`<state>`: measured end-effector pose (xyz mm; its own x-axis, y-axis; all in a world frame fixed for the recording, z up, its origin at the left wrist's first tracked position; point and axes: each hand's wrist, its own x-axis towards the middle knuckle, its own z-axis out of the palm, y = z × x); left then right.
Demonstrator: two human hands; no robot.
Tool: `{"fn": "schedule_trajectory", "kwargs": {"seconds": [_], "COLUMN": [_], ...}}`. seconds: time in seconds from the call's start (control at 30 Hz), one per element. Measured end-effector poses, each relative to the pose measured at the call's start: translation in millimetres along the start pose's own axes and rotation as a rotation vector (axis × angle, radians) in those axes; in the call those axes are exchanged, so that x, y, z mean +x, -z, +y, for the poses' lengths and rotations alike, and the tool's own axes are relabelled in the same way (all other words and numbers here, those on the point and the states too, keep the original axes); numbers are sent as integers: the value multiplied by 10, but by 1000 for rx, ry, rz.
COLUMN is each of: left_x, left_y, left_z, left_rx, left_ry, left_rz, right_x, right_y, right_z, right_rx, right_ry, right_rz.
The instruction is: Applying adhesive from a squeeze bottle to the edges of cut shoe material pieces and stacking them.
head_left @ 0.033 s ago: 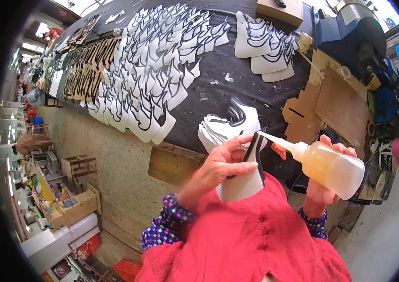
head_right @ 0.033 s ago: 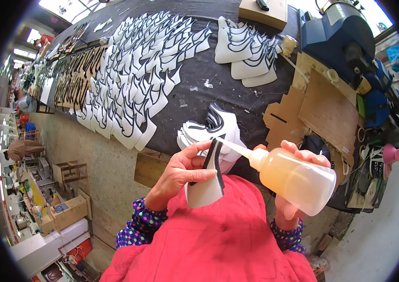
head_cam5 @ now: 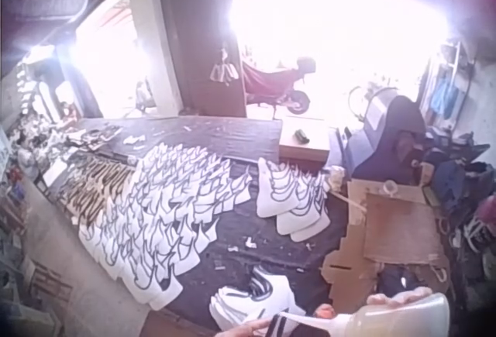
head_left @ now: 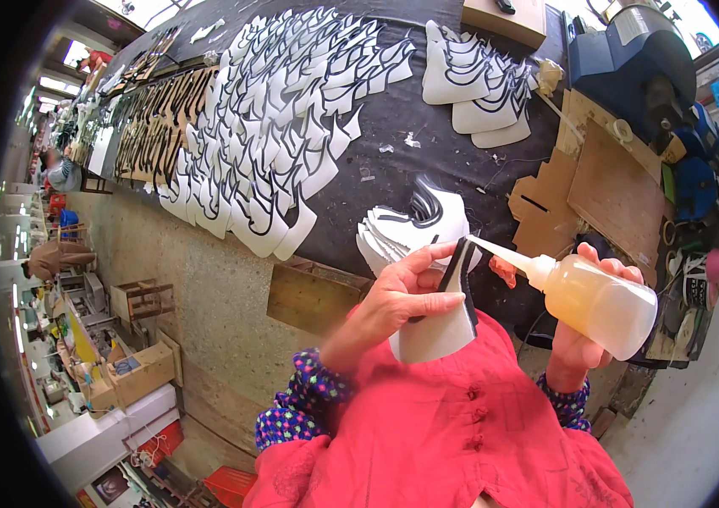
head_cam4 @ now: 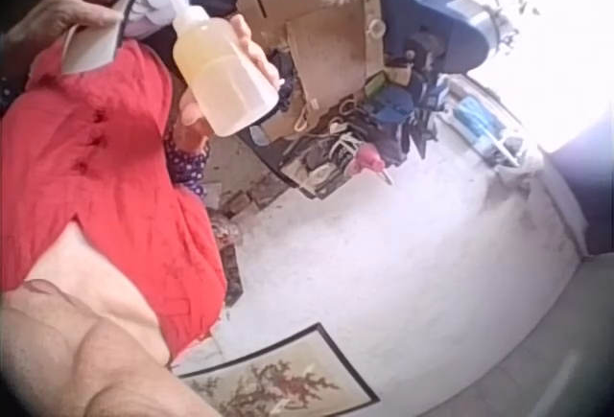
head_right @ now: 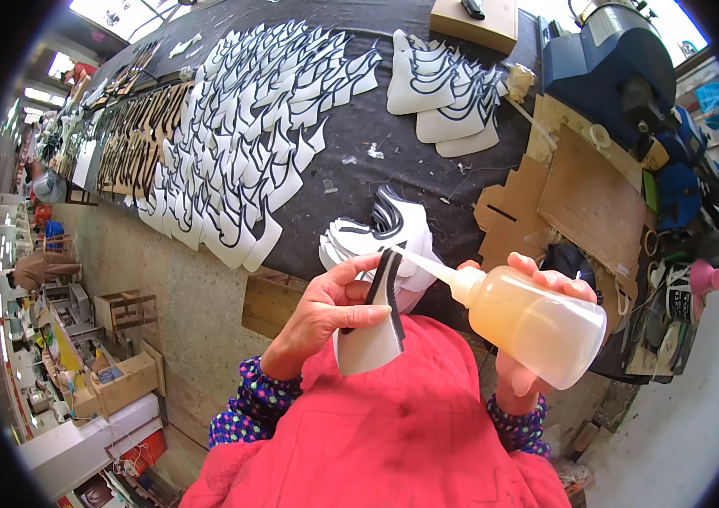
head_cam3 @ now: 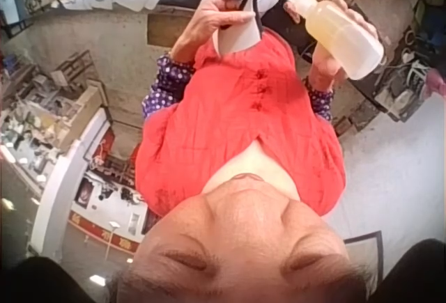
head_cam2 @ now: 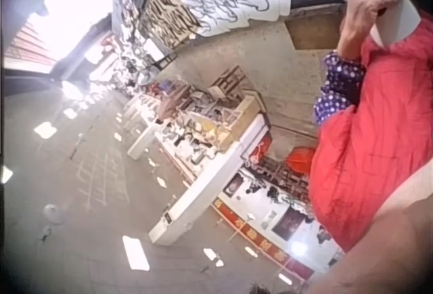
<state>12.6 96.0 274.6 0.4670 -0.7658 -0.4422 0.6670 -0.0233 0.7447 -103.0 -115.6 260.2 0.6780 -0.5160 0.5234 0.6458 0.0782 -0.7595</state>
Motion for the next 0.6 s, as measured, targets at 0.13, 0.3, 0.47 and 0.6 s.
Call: {"fn": "schedule_trajectory", "kwargs": {"seconds": [0.13, 0.3, 0.47, 0.6], "left_x": [22, 43, 61, 81], "left_y": [-1, -3, -5, 29], "left_z": [-10, -1, 1, -39], "left_rx": [-3, -13, -37, -46], "left_ry": [7, 0, -7, -4], "left_rz": [9, -4, 10, 0], "right_x": [25, 17, 8, 2], "right_y": [-45, -61, -28, -33], "right_z": [-19, -2, -21, 3], "right_rx": [32, -61, -81, -34], "right_ry": [-16, 31, 23, 35], "right_rz": [-56, -26, -20, -71]}}
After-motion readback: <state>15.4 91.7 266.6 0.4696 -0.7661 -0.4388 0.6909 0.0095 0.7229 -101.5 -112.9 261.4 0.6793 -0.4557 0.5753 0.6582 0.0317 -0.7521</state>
